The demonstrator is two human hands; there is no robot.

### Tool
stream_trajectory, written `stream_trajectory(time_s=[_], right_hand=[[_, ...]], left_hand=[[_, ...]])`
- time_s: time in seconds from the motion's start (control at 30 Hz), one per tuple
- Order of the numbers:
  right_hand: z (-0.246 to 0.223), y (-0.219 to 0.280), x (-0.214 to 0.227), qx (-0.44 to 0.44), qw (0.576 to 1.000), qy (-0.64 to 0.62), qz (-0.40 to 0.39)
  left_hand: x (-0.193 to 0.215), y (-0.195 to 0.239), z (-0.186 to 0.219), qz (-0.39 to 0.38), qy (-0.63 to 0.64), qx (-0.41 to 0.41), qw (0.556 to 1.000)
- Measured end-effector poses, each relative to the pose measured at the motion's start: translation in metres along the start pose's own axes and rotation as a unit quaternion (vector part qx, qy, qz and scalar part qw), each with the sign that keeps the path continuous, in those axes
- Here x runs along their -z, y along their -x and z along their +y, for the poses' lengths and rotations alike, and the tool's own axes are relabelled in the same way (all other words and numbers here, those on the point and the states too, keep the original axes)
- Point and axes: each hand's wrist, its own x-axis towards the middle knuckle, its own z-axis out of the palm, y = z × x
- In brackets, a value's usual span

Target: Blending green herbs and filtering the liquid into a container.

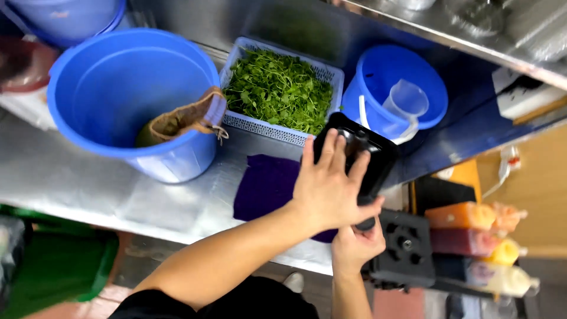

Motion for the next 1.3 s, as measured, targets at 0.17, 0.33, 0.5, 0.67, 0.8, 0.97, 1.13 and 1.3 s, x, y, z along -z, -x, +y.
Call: stream_trajectory(time_s=[0.17, 0.33, 0.5, 0.67, 0.8, 0.97, 1.13, 1.3], right_hand=[[0.059, 0.041, -0.027, 0.032, 0.997, 0.069, 0.010], [0.061, 0.050, -0.050, -0.009, 0.993, 0.113, 0.039], [0.072, 0.052, -0.043, -0.018, 0.981, 0.193, 0.022], [0.083, 0.036, -0.023, 0.009, 0.977, 0.211, 0.016], [0.095, 0.031, -0.002, -0.005, 0.982, 0.191, 0.008], [0.098, 0.023, 0.022, -0.050, 0.984, 0.170, 0.003], [0.117, 0.020, 0.052, -0.043, 0.986, 0.158, -0.022], [0.142, 0.022, 0.081, -0.055, 0.989, 0.136, -0.029]], left_hand=[[0.000, -0.002, -0.063, -0.081, 0.023, -0.030, 0.996], [-0.014, -0.012, -0.093, -0.187, 0.055, -0.038, 0.980], [-0.046, -0.010, -0.098, -0.192, 0.069, -0.041, 0.978], [-0.061, -0.015, -0.081, -0.115, 0.060, -0.058, 0.990], [-0.062, -0.032, -0.074, -0.052, 0.147, -0.023, 0.987], [-0.059, -0.037, -0.062, 0.006, 0.249, 0.008, 0.969], [-0.075, -0.032, -0.069, 0.001, 0.342, 0.151, 0.928], [-0.184, 0.010, -0.147, 0.161, 0.554, 0.304, 0.758]])
